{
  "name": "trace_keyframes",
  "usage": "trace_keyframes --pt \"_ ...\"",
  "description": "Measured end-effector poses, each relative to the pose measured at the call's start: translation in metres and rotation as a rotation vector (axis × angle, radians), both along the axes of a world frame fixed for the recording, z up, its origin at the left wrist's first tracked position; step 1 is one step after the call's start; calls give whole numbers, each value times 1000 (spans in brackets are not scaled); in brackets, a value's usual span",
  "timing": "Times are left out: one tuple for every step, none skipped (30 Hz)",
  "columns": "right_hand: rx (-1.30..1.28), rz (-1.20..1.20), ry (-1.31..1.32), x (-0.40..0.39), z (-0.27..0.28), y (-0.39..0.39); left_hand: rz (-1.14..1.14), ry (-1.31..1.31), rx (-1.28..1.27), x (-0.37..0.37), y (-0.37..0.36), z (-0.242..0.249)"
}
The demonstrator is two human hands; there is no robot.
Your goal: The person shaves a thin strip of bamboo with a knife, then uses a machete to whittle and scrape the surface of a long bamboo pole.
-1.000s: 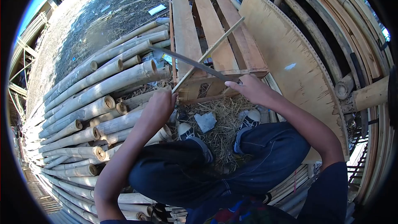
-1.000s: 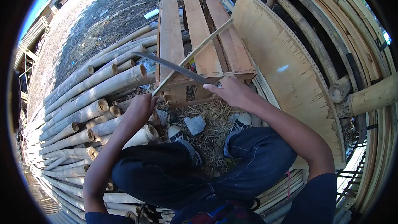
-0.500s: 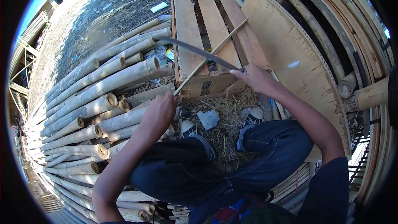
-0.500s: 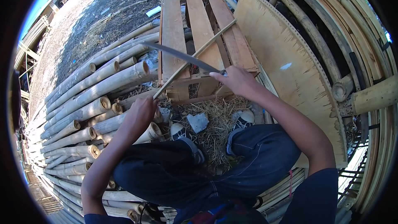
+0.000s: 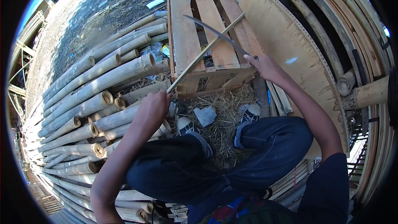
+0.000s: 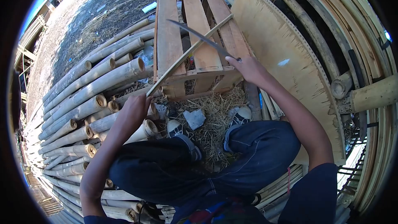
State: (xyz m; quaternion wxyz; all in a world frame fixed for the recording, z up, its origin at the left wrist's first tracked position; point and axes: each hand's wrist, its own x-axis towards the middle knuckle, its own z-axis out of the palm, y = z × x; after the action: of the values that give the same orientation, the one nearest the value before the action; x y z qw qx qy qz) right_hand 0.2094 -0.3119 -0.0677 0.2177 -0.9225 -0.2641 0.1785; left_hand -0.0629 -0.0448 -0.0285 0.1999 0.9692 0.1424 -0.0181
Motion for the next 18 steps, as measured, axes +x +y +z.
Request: trace_keyframes --pt "5 8 -12 13 1 1 -11 -3 25 0 -1 -1" --pt "29 -202 115 26 3 0 -28 -8 53 1 0 -2" --pt "56 -416 246 33 6 0 -37 5 97 3 1 -7" --pt "65 -421 237 21 18 2 -42 -5 104 4 -1 -4" --pt "40 -331 242 2 27 3 -27 37 124 7 -3 -3" --pt "12 -242 248 -15 31 0 -12 81 142 8 -5 -2" --pt "17 -250 245 -22 22 -5 -43 32 177 7 -5 -5" --pt "66 -19 15 -26 3 -8 -50 27 182 6 -5 -6" --pt "111 215 -214 -26 -12 -9 -33 44 184 4 -5 -5" --pt "112 214 -210 -16 -21 -9 -16 66 183 1 -7 -4" --pt "121 129 -144 1 -26 -11 -18 75 182 -4 -7 -6" --pt "132 50 -91 20 -27 -13 -30 47 198 -5 -6 -9" --pt "137 59 -103 39 -25 -16 -37 13 217 -5 -5 -10" --pt "161 -174 109 57 -21 -21 -26 0 219 -4 -6 -10" --pt "185 -412 325 68 -17 -23 -20 4 189 -2 -7 -10" --pt "191 -410 318 57 -10 -20 -20 11 159 1 -7 -9" --pt "171 -373 318 41 -7 -18 -17 2 164 3 -7 -6" --pt "147 -340 323 18 0 -16 -23 2 134 3 -8 -4"
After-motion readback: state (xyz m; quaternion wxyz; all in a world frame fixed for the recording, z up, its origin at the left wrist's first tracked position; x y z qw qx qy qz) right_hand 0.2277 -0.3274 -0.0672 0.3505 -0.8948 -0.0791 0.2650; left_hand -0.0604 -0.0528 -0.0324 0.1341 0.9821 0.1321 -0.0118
